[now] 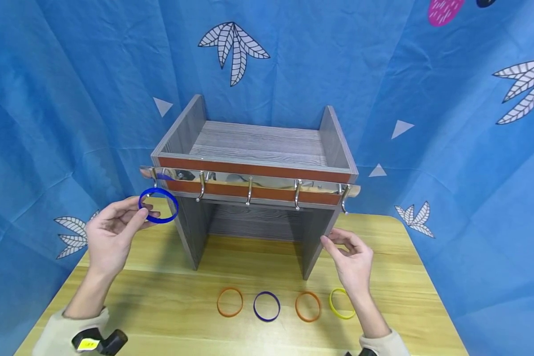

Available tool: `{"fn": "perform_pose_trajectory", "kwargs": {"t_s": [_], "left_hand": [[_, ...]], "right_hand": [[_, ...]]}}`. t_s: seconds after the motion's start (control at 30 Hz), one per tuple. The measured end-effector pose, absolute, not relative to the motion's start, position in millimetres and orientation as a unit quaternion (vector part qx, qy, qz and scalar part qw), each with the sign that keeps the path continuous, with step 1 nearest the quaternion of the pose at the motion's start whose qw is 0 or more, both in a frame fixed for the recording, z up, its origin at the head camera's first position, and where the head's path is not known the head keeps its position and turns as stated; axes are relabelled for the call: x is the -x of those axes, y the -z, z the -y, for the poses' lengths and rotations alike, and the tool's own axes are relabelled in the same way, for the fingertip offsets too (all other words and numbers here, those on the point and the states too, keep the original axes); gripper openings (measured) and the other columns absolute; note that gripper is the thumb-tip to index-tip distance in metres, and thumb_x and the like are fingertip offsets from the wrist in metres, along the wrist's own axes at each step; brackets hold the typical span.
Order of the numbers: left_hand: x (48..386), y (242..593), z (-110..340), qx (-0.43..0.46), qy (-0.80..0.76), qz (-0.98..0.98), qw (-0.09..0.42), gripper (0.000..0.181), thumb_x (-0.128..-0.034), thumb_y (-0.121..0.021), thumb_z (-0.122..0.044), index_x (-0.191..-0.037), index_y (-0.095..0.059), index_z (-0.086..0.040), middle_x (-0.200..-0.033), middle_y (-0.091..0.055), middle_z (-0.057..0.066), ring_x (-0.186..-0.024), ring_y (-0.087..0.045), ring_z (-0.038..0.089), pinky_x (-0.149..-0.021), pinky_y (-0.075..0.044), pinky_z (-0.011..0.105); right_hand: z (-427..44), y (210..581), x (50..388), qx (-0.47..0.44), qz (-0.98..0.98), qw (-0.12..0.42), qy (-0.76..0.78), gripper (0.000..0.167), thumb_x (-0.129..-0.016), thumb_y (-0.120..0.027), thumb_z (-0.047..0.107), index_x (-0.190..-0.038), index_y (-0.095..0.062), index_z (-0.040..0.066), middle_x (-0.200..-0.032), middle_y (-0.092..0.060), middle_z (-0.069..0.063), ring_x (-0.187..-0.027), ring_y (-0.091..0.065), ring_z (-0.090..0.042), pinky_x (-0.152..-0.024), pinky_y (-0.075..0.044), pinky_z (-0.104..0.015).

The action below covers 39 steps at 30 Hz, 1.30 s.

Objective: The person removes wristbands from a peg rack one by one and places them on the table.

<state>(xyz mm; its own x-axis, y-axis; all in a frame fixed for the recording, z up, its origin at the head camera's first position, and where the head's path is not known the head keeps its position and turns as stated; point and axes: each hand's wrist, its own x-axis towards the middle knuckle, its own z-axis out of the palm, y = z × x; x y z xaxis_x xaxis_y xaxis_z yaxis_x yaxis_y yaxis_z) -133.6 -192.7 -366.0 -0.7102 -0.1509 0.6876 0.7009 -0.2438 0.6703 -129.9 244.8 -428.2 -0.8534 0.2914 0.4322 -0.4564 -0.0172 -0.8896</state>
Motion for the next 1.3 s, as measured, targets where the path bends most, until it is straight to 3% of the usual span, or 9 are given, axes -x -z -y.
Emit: {"fn": "perform_pose_trajectory", "kwargs": {"t_s": [0.67, 1.3], "left_hand": [[127.3, 351.3, 192.6, 0.272, 0.754, 0.525, 0.287, 0.03, -0.091, -0.055, 0.029, -0.116, -0.067, 0.019, -0.1, -0.082, 0.011, -0.084, -0.081, 0.018, -0.072, -0.069, 0.028], [107.3, 372.2, 197.1, 0.289, 0.751, 0.533, 0.262, 0.039, -0.086, -0.052, 0.036, -0.117, -0.067, 0.019, -0.105, -0.082, 0.012, -0.091, -0.081, 0.019, -0.077, -0.069, 0.028]], "right_hand": [[-246.2, 431.3, 131.3, -0.086, 0.643, 0.266, -0.713, 0.023, -0.086, -0.071, -0.022, -0.109, -0.069, -0.02, -0.089, -0.077, -0.002, -0.071, -0.075, -0.014, -0.065, -0.068, -0.026], [-247.0, 431.6, 131.3, -0.092, 0.646, 0.268, -0.708, 0.023, -0.085, -0.071, -0.023, -0.108, -0.068, -0.021, -0.089, -0.077, -0.002, -0.071, -0.075, -0.015, -0.066, -0.068, -0.026]]}}
